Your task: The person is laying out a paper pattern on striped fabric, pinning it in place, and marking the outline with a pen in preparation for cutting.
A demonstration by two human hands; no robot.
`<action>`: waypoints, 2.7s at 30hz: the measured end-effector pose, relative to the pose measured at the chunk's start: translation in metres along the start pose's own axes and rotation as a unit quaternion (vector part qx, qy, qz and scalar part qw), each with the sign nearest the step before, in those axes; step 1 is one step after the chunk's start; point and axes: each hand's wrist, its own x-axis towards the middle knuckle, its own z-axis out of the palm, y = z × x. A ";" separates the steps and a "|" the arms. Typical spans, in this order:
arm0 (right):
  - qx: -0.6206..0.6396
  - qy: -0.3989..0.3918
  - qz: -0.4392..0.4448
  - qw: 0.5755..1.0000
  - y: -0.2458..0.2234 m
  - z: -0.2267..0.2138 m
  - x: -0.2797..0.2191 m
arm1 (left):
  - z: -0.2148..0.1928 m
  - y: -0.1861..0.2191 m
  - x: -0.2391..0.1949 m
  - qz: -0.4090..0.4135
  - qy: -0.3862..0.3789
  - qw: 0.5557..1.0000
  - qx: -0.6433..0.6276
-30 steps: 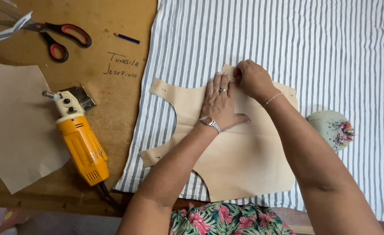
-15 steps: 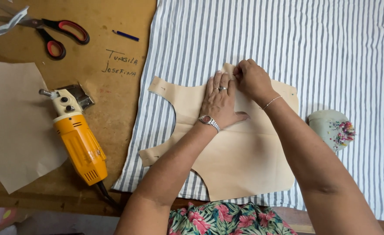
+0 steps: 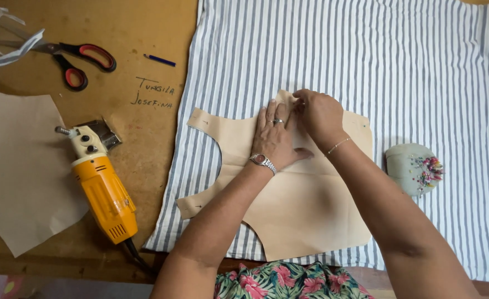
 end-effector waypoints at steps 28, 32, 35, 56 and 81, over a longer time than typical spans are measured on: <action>-0.068 0.113 0.130 0.983 0.210 -0.064 -0.259 | 0.079 0.078 -0.182 0.355 -0.115 0.924 0.080; -0.029 0.099 0.133 0.986 0.231 -0.049 -0.250 | 0.073 0.076 -0.192 0.393 -0.107 0.910 0.083; -0.093 0.143 0.050 0.984 0.265 -0.028 -0.248 | 0.067 0.078 -0.195 0.397 -0.117 0.904 0.104; -0.380 0.108 -0.036 0.918 0.283 -0.014 -0.246 | 0.085 0.132 -0.196 0.376 -0.036 0.921 0.097; 0.234 -0.197 0.089 0.948 0.122 -0.030 -0.316 | 0.135 0.147 -0.203 0.340 0.123 0.932 -0.005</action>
